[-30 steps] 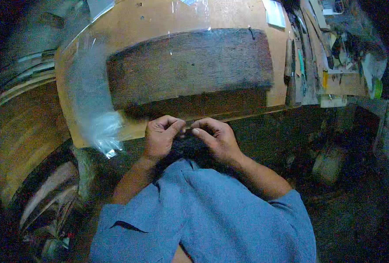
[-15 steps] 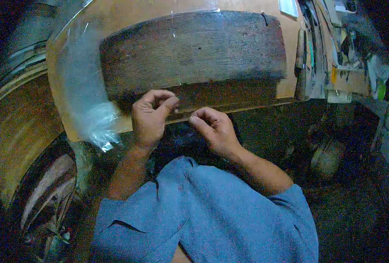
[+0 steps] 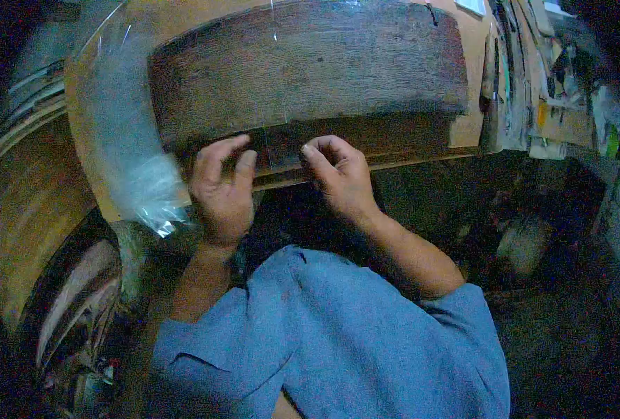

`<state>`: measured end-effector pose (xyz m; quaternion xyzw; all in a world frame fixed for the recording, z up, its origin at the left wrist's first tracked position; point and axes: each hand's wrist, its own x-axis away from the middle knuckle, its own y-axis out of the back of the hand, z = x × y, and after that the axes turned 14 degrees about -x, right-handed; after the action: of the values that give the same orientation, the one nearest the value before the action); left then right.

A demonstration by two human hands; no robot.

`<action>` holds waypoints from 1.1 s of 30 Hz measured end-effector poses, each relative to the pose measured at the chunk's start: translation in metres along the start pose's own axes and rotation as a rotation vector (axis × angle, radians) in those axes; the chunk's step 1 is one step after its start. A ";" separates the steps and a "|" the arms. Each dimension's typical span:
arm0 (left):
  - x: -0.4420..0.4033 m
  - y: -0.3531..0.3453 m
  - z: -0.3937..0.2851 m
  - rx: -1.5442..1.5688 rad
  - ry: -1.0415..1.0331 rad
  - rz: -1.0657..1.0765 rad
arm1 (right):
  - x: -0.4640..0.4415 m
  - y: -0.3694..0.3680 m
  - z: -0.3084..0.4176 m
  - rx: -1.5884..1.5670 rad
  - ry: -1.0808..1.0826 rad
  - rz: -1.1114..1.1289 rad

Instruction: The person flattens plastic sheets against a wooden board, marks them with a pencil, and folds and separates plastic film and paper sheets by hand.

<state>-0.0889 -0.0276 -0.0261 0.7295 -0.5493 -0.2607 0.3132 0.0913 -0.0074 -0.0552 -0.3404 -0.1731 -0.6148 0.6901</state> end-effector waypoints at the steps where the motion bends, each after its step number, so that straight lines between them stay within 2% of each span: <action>1: 0.001 0.001 -0.002 -0.172 -0.201 -0.002 | -0.001 0.001 -0.001 -0.001 -0.002 -0.002; 3: 0.010 -0.005 -0.007 -0.176 -0.197 0.036 | -0.002 0.003 -0.004 -0.022 -0.011 0.013; 6: 0.017 -0.012 -0.016 -0.423 -0.272 0.137 | -0.004 0.004 -0.007 0.009 0.024 0.006; 10: 0.016 -0.021 -0.026 -0.527 -0.252 0.277 | -0.007 0.005 -0.013 -0.022 0.077 0.017; 16: 0.019 -0.033 -0.021 -0.666 -0.244 0.345 | -0.008 0.007 -0.012 -0.026 0.095 0.008; 33: 0.022 -0.036 -0.022 -0.641 -0.214 0.325 | -0.012 0.013 -0.014 -0.039 0.084 0.066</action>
<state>-0.0443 -0.0377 -0.0393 0.4663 -0.5783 -0.4410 0.5037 0.0987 -0.0083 -0.0764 -0.3331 -0.1205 -0.6086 0.7100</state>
